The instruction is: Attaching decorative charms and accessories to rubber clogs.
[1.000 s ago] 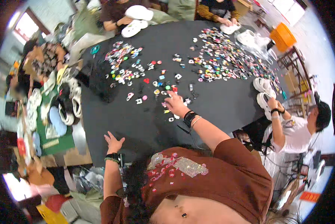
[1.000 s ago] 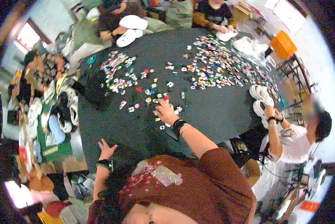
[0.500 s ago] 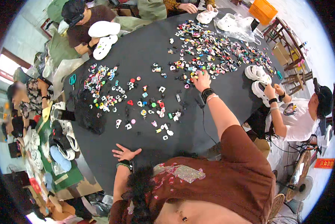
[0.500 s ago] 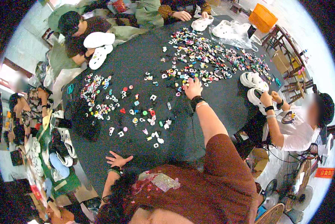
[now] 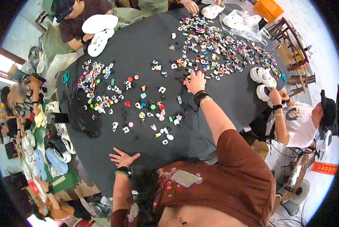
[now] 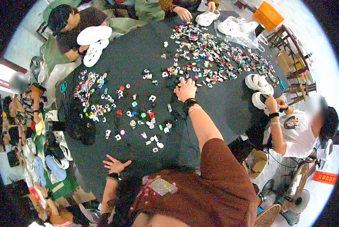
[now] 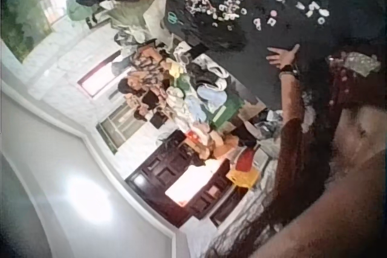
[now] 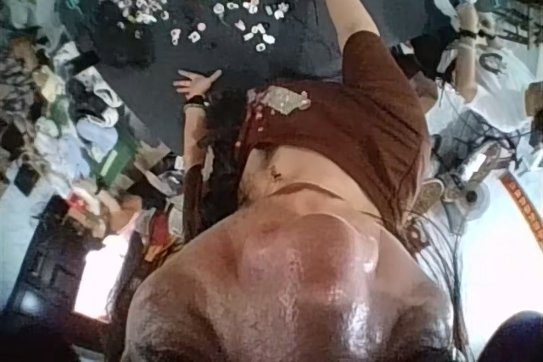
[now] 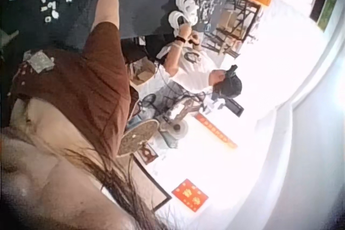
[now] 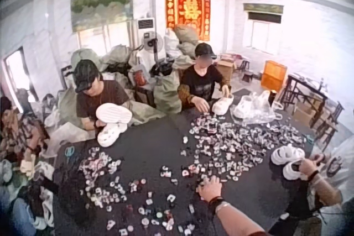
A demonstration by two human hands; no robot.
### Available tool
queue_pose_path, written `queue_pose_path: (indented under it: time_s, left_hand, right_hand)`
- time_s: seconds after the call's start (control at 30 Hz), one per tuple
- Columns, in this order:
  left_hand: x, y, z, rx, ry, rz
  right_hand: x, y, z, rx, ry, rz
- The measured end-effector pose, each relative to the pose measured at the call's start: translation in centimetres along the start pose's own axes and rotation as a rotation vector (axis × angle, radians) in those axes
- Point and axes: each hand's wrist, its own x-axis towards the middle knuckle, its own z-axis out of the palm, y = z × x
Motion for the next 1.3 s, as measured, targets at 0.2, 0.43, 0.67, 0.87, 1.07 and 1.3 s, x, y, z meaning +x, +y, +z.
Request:
queue_pose_path:
  time_s: [0.2,0.43,0.67,0.87,1.07,1.3]
  left_hand:
    - [0.7,-0.2,0.4,-0.002,0.049,0.082]
    - [0.4,0.1,0.3,-0.044,0.014,0.036]
    - [0.1,0.1,0.3,-0.030,0.009,0.027]
    - [0.4,-0.6,0.5,-0.038,0.009,-0.004]
    - [-0.1,0.3,-0.2,-0.018,-0.009,-0.004]
    - [0.2,0.5,-0.1,-0.016,-0.011,0.006]
  right_hand:
    - [-4.9,-2.8,0.3,0.154,-0.037,-0.223]
    - [-13.1,-9.2,0.7,0.336,-0.278,-0.447]
    - [-15.5,-13.3,-1.0,0.617,-0.408,-0.742]
    - [-8.5,-11.0,-2.1,0.673,-0.114,-0.737]
    - [1.9,-0.7,-0.7,0.076,0.196,-0.062]
    - [-0.1,-1.5,2.5,0.059,0.116,0.039]
